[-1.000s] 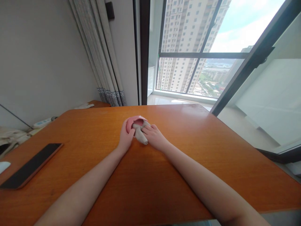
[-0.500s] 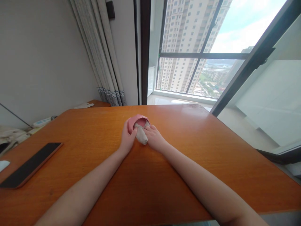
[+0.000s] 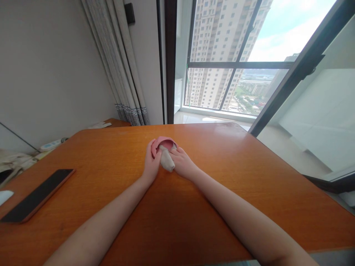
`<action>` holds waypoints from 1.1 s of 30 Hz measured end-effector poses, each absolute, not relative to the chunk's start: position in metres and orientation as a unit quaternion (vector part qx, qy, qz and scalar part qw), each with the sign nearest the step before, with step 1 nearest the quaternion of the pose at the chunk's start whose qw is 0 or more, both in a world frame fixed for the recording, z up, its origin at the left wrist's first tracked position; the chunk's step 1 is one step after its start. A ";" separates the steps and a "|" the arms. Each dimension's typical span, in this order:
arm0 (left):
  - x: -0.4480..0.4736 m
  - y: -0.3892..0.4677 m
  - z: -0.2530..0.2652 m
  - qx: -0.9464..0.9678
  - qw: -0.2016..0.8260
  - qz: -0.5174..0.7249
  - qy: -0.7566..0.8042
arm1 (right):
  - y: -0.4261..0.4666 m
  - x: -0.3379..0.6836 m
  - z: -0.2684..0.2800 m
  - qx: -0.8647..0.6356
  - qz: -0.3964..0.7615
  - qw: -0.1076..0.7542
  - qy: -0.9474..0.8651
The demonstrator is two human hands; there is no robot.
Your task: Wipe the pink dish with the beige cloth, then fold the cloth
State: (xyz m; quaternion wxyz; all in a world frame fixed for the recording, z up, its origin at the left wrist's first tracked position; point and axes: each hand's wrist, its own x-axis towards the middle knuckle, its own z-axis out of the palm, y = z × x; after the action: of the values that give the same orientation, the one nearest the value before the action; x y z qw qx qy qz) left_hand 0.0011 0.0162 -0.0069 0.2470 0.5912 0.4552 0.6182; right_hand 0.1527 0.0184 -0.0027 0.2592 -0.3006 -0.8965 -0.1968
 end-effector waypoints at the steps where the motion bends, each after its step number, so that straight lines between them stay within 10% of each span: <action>1: -0.002 0.019 -0.005 0.592 0.250 0.612 0.461 | 0.018 0.155 0.000 -0.303 -0.199 0.247 -0.899; 33: 0.007 0.022 -0.030 0.506 0.357 0.642 0.452 | 0.023 0.153 -0.016 -0.334 -0.122 0.224 -0.908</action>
State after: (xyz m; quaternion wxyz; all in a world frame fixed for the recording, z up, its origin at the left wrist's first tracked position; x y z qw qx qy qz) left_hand 0.0068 0.0221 -0.0301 0.3568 0.5056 0.4525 0.6421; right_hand 0.1525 0.0230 -0.0155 0.2240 -0.3336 -0.9076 -0.1217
